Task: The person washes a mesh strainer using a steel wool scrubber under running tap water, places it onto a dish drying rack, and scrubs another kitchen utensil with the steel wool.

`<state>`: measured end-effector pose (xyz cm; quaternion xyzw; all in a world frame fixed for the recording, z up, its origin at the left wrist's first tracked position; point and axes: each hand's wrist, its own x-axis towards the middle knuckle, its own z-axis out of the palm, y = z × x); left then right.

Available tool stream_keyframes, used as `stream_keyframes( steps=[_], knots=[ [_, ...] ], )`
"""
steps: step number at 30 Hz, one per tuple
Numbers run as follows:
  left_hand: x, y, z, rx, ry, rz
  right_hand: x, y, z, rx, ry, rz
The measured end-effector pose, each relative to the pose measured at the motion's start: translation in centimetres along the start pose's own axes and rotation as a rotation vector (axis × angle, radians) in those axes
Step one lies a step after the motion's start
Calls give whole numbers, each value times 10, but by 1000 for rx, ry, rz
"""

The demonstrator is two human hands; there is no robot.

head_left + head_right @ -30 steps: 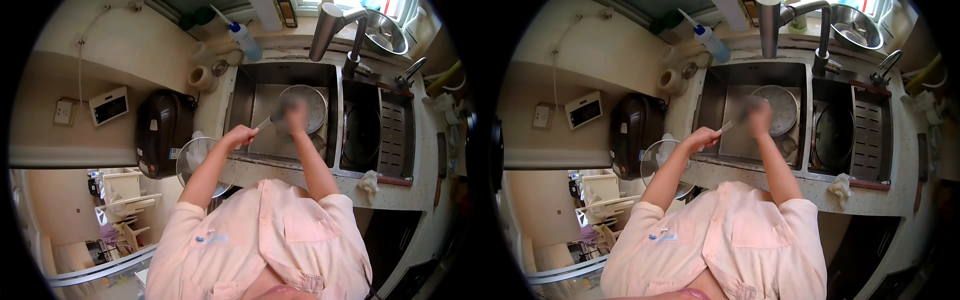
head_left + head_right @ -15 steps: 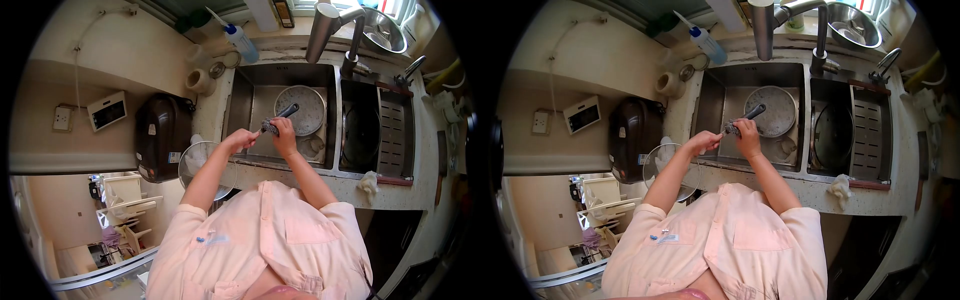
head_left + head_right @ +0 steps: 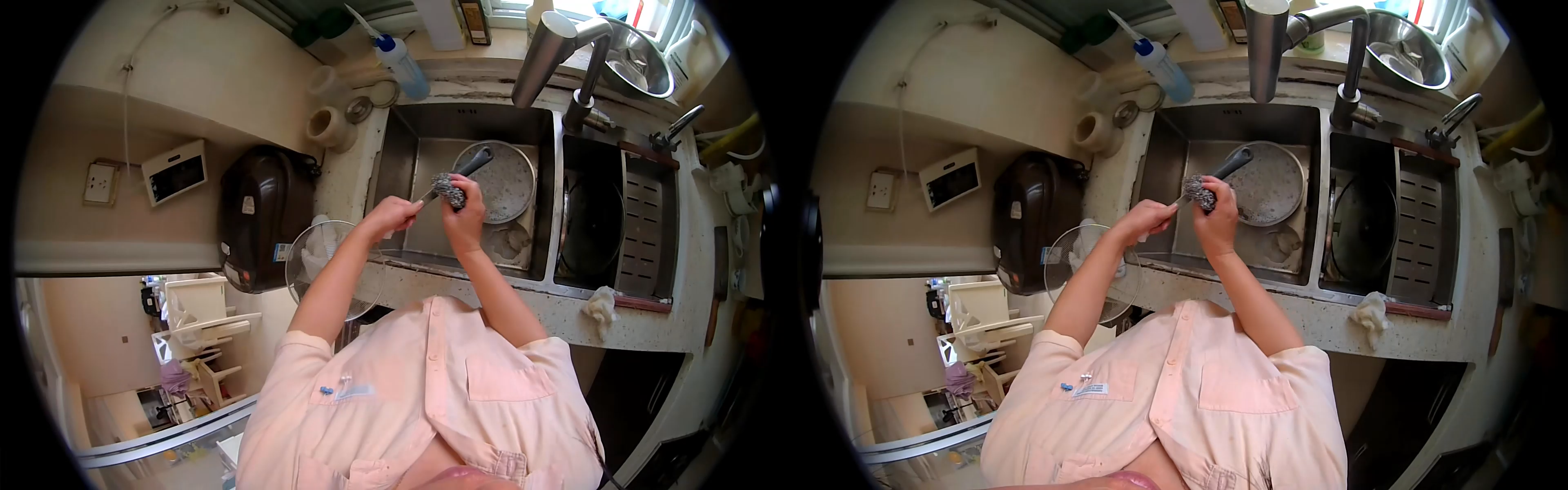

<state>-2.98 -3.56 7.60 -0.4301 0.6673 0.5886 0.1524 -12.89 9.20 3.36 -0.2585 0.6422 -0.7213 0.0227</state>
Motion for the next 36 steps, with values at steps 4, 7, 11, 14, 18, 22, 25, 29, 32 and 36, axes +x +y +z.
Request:
stream_keyframes(
  steps=[4,7,11,14,18,22,25,29,32,36],
  knots=[
    [-8,10,-13,-86,31,36,-24,43,-21,-310,-229,-61],
    [-14,26,-33,-122,67,102,-25,56,-38,-306,-117,218],
    [-14,35,-34,54,82,90,-3,19,-31,-52,80,270],
    [-14,38,-21,85,68,73,11,6,-18,-96,91,57],
    [-10,34,-9,118,31,54,25,-15,0,-296,-23,-121],
    [-7,31,-12,161,51,65,21,4,-6,-441,-191,-201],
    [-20,36,-17,58,56,85,-4,40,-38,-545,-232,-140],
    [-16,33,-27,49,58,139,13,-4,-31,-390,-62,-147],
    [-13,39,-17,102,11,119,31,-29,-6,-295,-34,-180],
    [-13,32,-13,183,40,72,30,-11,-4,-421,-169,-202]
  ],
)
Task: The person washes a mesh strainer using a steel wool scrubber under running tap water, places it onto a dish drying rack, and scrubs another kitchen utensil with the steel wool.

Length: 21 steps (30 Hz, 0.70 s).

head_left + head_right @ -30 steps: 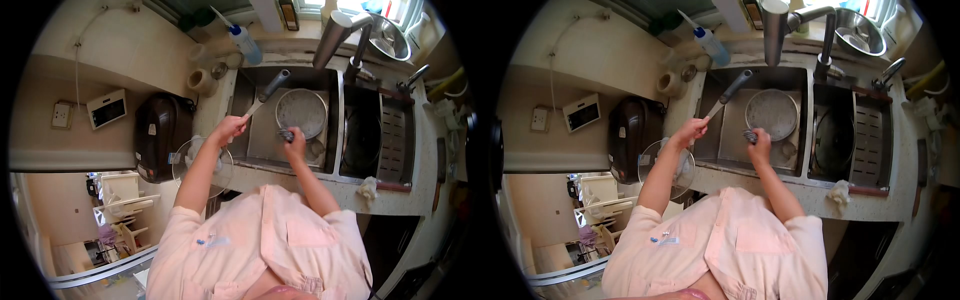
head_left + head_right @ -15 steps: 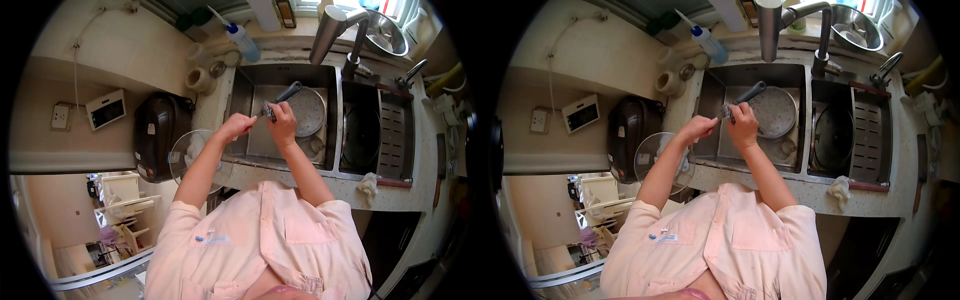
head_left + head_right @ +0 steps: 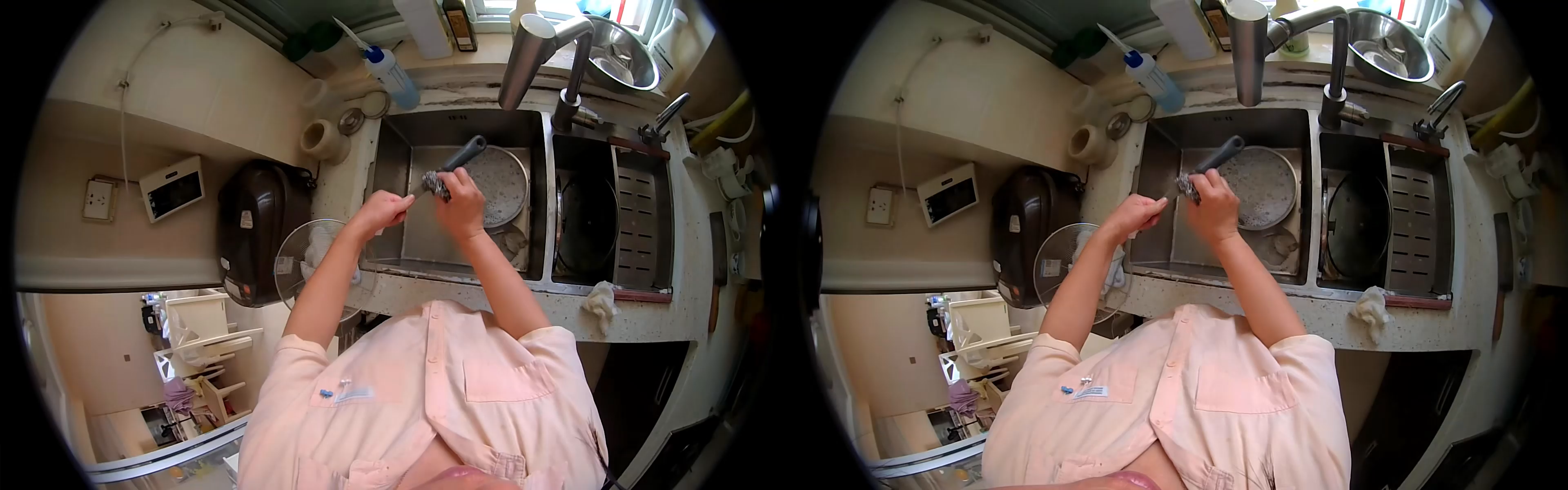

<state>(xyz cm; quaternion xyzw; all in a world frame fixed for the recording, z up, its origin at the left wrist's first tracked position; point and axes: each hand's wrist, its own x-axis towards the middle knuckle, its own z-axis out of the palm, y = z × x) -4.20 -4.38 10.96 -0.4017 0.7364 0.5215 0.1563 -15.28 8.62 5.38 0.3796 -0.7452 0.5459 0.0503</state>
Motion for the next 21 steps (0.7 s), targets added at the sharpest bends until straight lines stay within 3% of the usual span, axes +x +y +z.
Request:
stream_keyframes(
  steps=[2,5,9,12,18,21],
  knots=[
    [2,-3,-2,-23,16,-1,-14,17,-4,-96,-101,-58],
    [3,-4,-3,-113,15,20,-36,47,-10,-229,-122,28],
    [-7,0,-2,-86,23,7,-8,7,-25,-31,107,24],
    [-3,4,3,-99,-22,19,2,-14,-18,30,25,-31],
    [-2,-6,-16,-179,39,36,-32,34,-11,-121,-100,224],
    [0,-5,-21,-162,26,58,-18,13,-26,10,150,159]
  ],
)
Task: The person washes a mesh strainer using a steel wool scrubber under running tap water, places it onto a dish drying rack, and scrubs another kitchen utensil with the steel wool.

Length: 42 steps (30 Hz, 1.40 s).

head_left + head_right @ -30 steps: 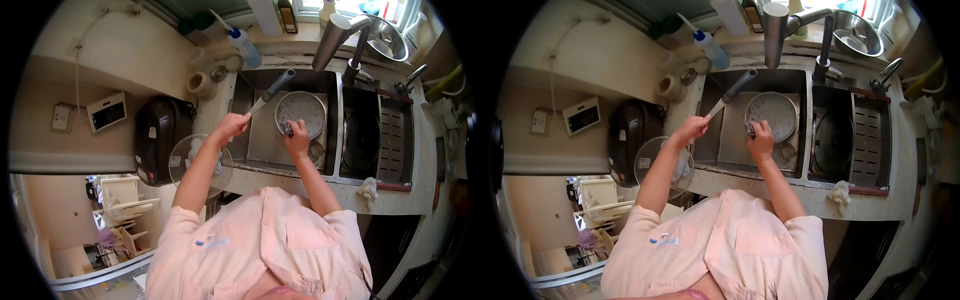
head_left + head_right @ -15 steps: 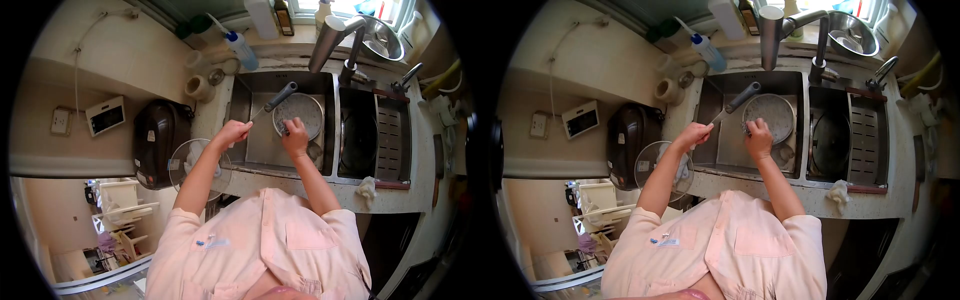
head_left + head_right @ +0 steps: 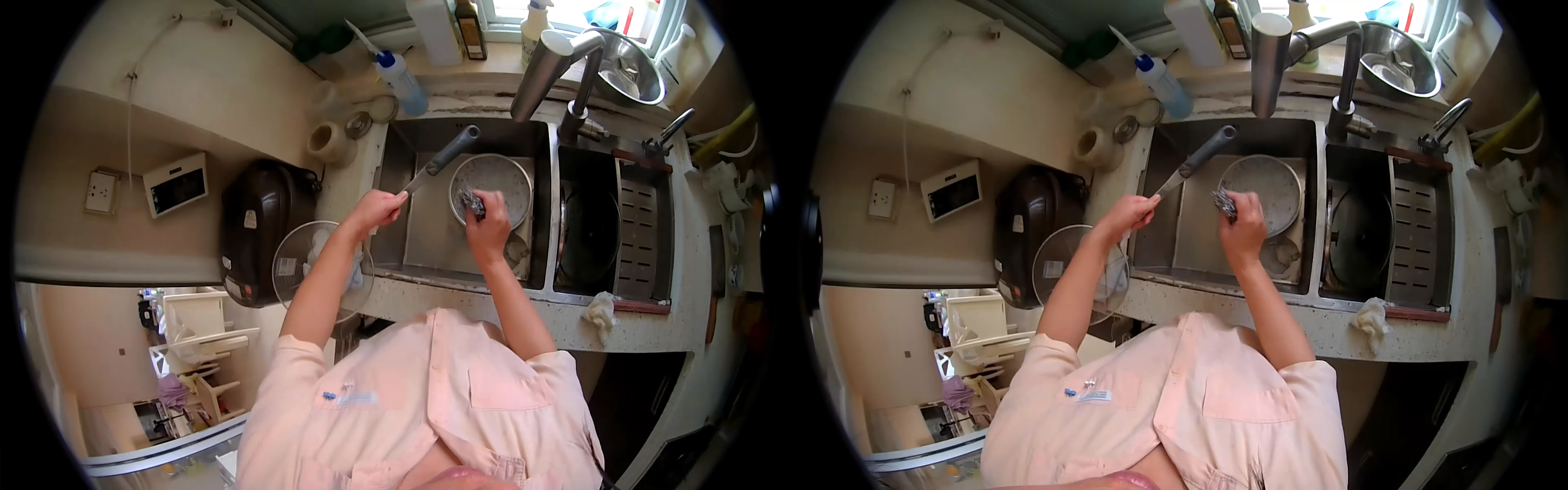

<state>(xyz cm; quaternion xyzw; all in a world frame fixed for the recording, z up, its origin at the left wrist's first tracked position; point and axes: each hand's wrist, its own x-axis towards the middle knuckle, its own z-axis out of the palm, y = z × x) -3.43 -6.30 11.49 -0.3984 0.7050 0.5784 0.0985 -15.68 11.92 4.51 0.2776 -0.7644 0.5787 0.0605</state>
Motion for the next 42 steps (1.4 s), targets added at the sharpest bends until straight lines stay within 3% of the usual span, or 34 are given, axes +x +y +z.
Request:
stream_keyframes(
  steps=[4,8,11,14,17,20,23,26,30,34,35,36,38,39,42],
  knots=[
    [-5,8,19,98,-39,-68,16,-29,9,-17,-46,-299],
    [4,-8,25,75,-69,-23,7,-8,21,-61,-196,-245],
    [6,-16,23,64,-37,-13,-12,29,15,-290,-328,-283],
    [0,-5,10,74,-7,24,-20,77,2,-304,-186,-61],
    [0,-23,4,215,9,1,18,15,-23,-101,119,5],
    [0,-19,13,247,-47,-21,22,-15,-6,-52,6,-166],
    [-9,-14,26,208,-88,38,24,-5,3,-126,-103,-275],
    [-2,-20,22,243,-83,69,31,2,17,-112,68,-47],
    [-8,-10,20,303,-74,-8,12,-7,10,-122,-165,-254],
    [-14,-14,25,336,-59,-34,21,19,17,-214,-42,52],
    [-11,-9,26,358,-49,-37,10,10,22,-130,-36,-162],
    [-8,-9,27,358,-41,-2,14,9,19,-132,-59,-185],
    [-5,-15,26,360,-26,50,13,7,11,-128,-114,-220],
    [-4,-14,25,377,-19,34,21,15,11,-161,-31,-46],
    [-2,-4,28,456,0,29,2,3,23,-187,-61,-116]
  ],
)
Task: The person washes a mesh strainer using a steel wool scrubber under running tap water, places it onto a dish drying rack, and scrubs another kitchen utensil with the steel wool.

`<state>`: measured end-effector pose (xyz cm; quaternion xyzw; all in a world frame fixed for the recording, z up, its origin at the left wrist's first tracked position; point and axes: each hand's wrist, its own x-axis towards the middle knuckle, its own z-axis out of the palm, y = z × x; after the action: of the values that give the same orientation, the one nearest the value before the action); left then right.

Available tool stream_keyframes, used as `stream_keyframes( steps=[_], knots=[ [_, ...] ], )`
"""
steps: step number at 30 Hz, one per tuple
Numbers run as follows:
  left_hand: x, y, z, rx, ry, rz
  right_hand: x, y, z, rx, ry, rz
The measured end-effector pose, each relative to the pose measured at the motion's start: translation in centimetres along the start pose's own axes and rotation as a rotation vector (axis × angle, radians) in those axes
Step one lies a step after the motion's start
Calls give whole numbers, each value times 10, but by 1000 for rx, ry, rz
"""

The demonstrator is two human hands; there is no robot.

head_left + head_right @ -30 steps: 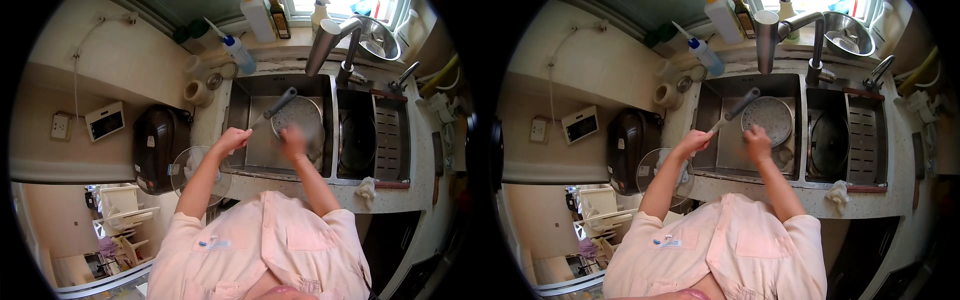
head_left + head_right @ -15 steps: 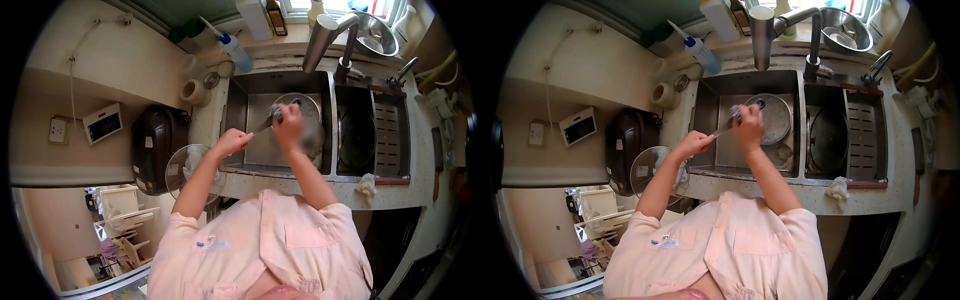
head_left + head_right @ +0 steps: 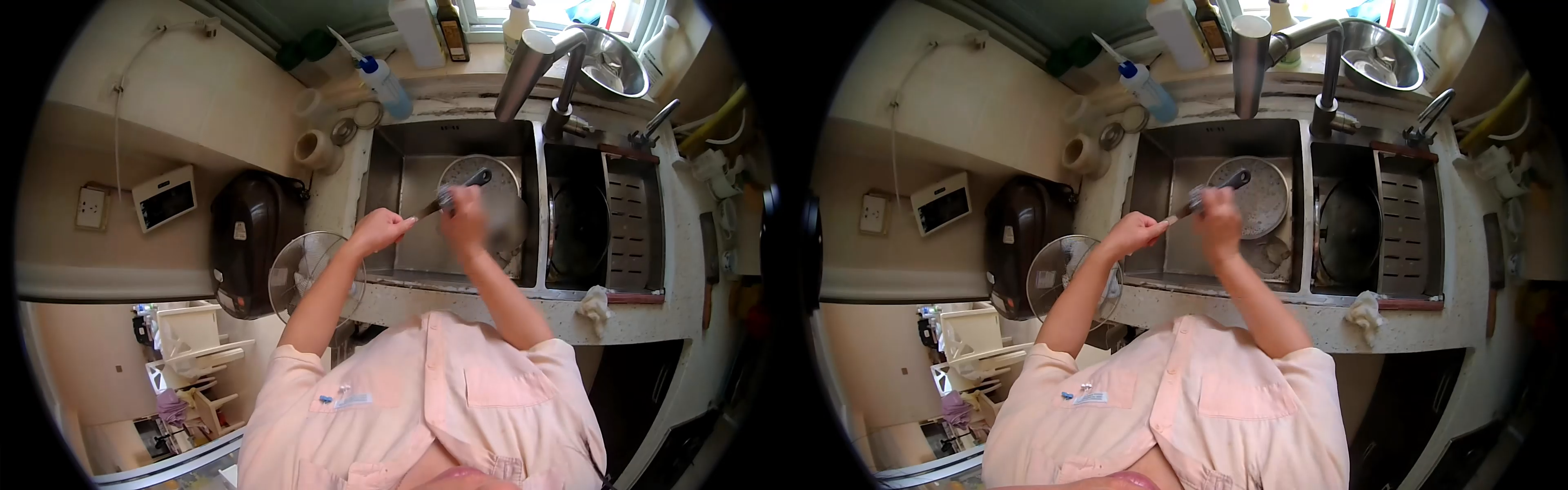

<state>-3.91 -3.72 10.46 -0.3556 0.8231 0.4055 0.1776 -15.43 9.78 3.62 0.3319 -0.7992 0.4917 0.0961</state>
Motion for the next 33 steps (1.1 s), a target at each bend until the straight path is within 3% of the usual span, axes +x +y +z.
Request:
stream_keyframes(
  steps=[1,4,7,10,13,16,17,20,21,24,27,30,31,33],
  knots=[
    [-1,3,2,44,13,15,-6,-13,-6,90,-174,-92],
    [-11,12,2,255,145,99,7,10,-12,66,-117,-38],
    [-13,7,3,536,319,289,24,45,-22,-80,-98,184],
    [-17,-2,-2,833,477,544,38,74,-43,165,-86,450],
    [-18,1,-12,979,522,726,41,75,-68,721,-444,625],
    [-19,11,-26,1093,597,830,26,72,-76,1054,-782,897],
    [-21,14,-30,1141,635,855,21,71,-78,1008,-801,806],
    [-33,25,-37,1171,798,750,12,68,-85,1038,-883,855],
    [-36,28,-37,1138,845,718,14,54,-94,1039,-857,933],
    [-52,46,-33,940,1008,659,2,50,-86,1092,-623,559],
    [-63,54,-25,658,1279,763,1,35,-89,1248,-464,532],
    [-60,24,-4,490,1566,865,-4,23,-82,1395,-383,511],
    [-64,18,5,348,1522,865,-8,19,-82,1438,-400,565],
    [-75,21,18,-591,1005,765,-15,13,-81,1522,-436,674]
  ],
)
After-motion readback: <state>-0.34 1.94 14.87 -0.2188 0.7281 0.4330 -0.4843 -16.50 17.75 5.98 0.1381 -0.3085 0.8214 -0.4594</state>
